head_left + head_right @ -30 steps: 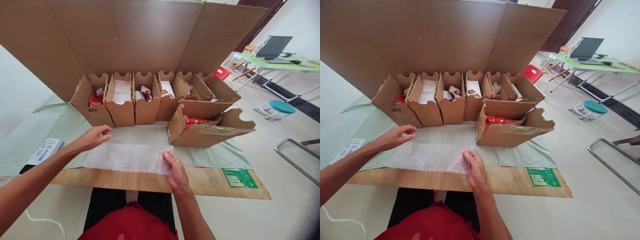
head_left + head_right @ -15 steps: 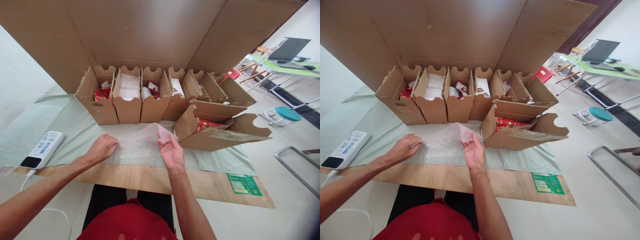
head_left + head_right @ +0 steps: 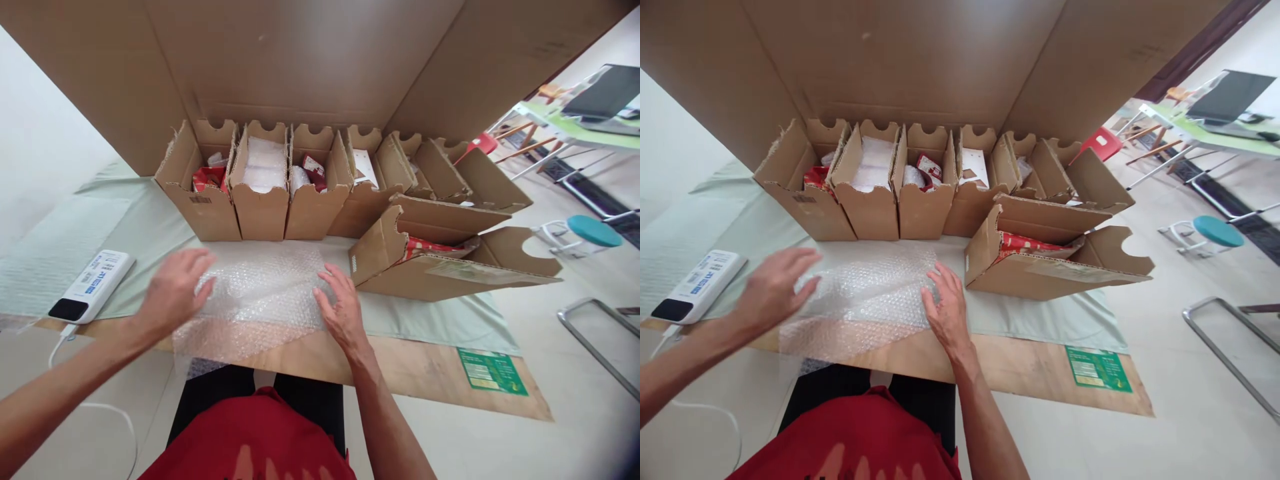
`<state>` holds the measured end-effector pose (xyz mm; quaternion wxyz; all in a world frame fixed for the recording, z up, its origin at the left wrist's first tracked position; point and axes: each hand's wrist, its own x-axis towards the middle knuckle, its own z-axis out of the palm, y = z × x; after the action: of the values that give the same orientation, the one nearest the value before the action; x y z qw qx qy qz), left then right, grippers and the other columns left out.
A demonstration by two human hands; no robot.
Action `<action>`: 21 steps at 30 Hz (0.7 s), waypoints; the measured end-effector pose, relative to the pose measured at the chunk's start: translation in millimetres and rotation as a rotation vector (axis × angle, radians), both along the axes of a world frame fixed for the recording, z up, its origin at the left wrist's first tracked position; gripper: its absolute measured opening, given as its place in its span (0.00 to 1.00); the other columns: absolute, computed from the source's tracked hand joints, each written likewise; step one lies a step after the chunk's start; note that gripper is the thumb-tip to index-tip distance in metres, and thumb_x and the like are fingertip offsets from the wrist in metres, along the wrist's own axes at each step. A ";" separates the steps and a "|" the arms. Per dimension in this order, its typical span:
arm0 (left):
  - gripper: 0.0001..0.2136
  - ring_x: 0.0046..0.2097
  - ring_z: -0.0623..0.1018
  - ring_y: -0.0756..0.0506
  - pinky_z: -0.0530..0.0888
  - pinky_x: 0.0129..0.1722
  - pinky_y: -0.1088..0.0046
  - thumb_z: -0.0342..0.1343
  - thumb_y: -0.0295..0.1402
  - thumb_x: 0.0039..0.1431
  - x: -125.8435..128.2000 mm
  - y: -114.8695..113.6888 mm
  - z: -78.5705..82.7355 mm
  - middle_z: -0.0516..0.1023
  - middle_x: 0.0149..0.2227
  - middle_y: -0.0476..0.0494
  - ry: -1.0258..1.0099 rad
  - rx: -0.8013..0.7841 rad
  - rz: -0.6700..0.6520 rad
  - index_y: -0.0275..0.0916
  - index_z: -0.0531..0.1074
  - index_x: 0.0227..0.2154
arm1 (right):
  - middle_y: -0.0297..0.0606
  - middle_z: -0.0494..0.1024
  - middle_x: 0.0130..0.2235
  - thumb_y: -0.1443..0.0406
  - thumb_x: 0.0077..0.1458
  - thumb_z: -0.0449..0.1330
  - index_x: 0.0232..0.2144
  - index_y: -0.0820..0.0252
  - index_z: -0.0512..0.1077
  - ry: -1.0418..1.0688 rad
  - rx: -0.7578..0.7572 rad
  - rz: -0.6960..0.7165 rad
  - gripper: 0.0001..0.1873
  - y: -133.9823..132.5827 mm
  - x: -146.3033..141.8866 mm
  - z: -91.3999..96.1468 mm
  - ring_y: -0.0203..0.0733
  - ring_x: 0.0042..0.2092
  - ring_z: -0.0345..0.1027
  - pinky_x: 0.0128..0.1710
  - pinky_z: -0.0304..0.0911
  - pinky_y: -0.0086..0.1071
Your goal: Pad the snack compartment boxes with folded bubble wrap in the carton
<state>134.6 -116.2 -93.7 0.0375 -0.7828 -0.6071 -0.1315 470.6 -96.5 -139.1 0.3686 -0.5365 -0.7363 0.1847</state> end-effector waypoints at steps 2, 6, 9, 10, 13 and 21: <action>0.20 0.66 0.67 0.34 0.64 0.65 0.50 0.48 0.38 0.68 18.8 -23.6 -19.1 0.69 0.65 0.35 0.016 -0.044 -0.210 0.42 0.70 0.59 | 0.48 0.70 0.63 0.61 0.65 0.55 0.54 0.57 0.74 -0.216 0.004 0.067 0.18 -2.4 -1.4 -4.4 0.56 0.65 0.60 0.61 0.60 0.53; 0.25 0.70 0.60 0.31 0.59 0.67 0.45 0.48 0.44 0.70 35.7 -38.4 -49.6 0.60 0.70 0.31 0.092 -0.208 -0.340 0.41 0.64 0.65 | 0.53 0.70 0.62 0.63 0.67 0.55 0.55 0.62 0.73 -0.578 -0.042 0.092 0.18 -18.5 -4.2 -6.4 0.60 0.60 0.64 0.53 0.65 0.51; 0.26 0.72 0.58 0.32 0.56 0.69 0.45 0.45 0.46 0.71 30.7 -30.7 -57.1 0.58 0.71 0.32 0.082 -0.239 -0.354 0.41 0.62 0.67 | 0.52 0.73 0.59 0.63 0.67 0.55 0.54 0.62 0.73 -0.687 -0.032 0.055 0.16 -41.2 -1.2 -1.3 0.58 0.54 0.67 0.48 0.66 0.48; 0.27 0.72 0.57 0.32 0.55 0.69 0.46 0.44 0.47 0.71 28.3 -27.4 -57.4 0.57 0.72 0.33 0.073 -0.242 -0.363 0.42 0.62 0.67 | 0.51 0.74 0.57 0.63 0.68 0.55 0.53 0.62 0.73 -0.700 -0.034 0.048 0.16 -49.5 0.4 0.8 0.57 0.52 0.68 0.46 0.65 0.47; 0.27 0.73 0.56 0.33 0.52 0.70 0.47 0.44 0.49 0.71 23.3 -19.9 -56.9 0.55 0.73 0.37 0.049 -0.245 -0.389 0.44 0.62 0.67 | 0.48 0.76 0.52 0.63 0.68 0.56 0.50 0.61 0.74 -0.688 -0.059 0.043 0.13 -70.8 6.7 6.3 0.53 0.46 0.69 0.44 0.64 0.44; 0.27 0.73 0.55 0.33 0.50 0.70 0.46 0.46 0.49 0.71 28.1 -14.7 -57.5 0.54 0.73 0.36 0.042 -0.245 -0.393 0.44 0.61 0.67 | 0.46 0.80 0.44 0.64 0.68 0.53 0.42 0.60 0.77 -0.642 -0.009 0.026 0.12 -53.1 10.2 20.9 0.52 0.43 0.71 0.43 0.64 0.44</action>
<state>162.7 -130.8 -151.2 -0.0715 -0.8871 -0.4537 -0.0450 480.8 -149.6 -118.1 0.1125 -0.5596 -0.8210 0.0140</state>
